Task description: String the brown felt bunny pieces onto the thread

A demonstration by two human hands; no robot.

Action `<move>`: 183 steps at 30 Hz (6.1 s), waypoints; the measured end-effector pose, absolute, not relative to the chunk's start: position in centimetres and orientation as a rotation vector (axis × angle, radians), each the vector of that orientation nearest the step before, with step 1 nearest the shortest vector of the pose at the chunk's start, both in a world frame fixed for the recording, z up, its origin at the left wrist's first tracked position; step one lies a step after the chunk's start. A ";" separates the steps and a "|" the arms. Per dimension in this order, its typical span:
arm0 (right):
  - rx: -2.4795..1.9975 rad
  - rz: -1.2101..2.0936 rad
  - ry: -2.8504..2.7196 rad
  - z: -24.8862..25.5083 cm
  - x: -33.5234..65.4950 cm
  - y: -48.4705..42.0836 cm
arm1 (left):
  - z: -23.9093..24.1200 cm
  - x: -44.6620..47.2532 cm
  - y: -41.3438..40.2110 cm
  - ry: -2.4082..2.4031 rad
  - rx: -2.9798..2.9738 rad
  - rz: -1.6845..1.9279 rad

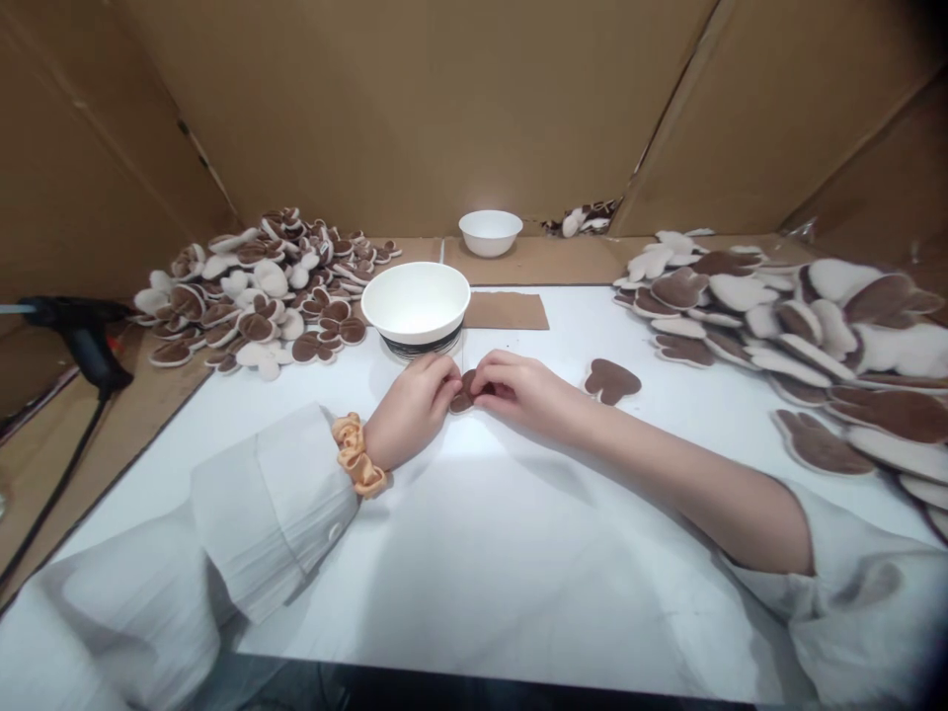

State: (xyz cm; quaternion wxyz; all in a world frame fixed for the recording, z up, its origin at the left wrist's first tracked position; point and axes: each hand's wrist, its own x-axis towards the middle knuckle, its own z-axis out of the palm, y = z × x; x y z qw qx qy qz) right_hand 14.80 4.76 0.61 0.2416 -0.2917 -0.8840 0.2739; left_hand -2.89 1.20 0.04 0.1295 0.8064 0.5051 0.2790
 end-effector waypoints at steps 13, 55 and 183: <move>-1.024 0.719 -2.489 0.8 16.2 5.2 | 1.3 -2.9 -0.4 1.219 2.469 0.808; -0.863 -0.043 -1.578 2.8 25.5 0.0 | 0.1 -2.5 11.1 1.687 3.235 0.385; -1.103 0.738 -2.150 0.8 23.8 5.0 | 1.1 4.6 4.7 1.259 2.495 0.583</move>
